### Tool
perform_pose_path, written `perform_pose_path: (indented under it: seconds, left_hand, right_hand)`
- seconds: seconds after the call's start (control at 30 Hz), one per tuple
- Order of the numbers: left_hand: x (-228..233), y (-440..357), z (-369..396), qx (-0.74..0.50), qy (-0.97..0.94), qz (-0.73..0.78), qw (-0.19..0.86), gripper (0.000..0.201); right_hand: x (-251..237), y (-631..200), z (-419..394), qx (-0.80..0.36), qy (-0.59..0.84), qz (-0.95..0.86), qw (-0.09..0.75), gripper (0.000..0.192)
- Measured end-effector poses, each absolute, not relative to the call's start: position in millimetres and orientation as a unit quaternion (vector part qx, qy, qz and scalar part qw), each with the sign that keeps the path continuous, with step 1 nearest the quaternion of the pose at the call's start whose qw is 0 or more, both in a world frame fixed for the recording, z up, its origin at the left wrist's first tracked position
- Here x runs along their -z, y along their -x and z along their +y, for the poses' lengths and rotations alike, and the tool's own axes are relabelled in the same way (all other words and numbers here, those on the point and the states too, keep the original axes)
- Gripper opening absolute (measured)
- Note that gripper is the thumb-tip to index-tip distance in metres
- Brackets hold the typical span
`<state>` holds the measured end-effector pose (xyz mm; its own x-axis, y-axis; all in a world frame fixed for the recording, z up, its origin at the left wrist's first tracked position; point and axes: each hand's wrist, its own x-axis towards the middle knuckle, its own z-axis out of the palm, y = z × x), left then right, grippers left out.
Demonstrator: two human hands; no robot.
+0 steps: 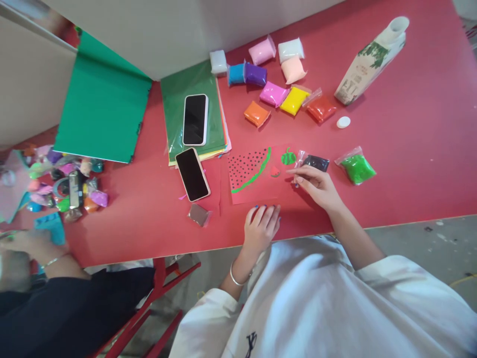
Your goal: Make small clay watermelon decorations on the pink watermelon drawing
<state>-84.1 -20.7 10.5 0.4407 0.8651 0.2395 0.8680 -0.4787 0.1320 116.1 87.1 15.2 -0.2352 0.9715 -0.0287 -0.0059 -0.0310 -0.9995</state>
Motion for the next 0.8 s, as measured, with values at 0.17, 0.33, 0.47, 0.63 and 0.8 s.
perform_pose_path:
  seconds: [0.17, 0.33, 0.47, 0.63, 0.8]
  left_hand:
    - [-12.5, 81.5, -22.0, 0.131, 0.855, -0.502, -0.003, 0.038]
    - [-10.6, 80.9, -23.9, 0.138, 0.843, -0.520, 0.002, 0.039]
    - [-9.2, 79.7, -23.9, 0.148, 0.849, -0.507, -0.003, 0.038]
    - [-9.0, 79.0, -22.6, 0.151, 0.844, -0.514, -0.024, 0.040]
    - [-12.2, 82.7, -12.3, 0.201, 0.790, -0.573, -0.076, 0.035]
  right_hand:
    - [-15.4, -116.6, 87.0, -0.561, 0.441, -0.550, 0.434, 0.024]
    - [-14.5, -117.5, 87.0, -0.556, 0.447, -0.546, 0.438, 0.025]
    - [-14.0, -117.8, 87.4, -0.554, 0.448, -0.548, 0.438, 0.023]
    - [-13.2, -117.6, 87.4, -0.561, 0.455, -0.534, 0.438, 0.025]
    - [-10.5, -117.3, 86.7, -0.574, 0.456, -0.524, 0.433, 0.026]
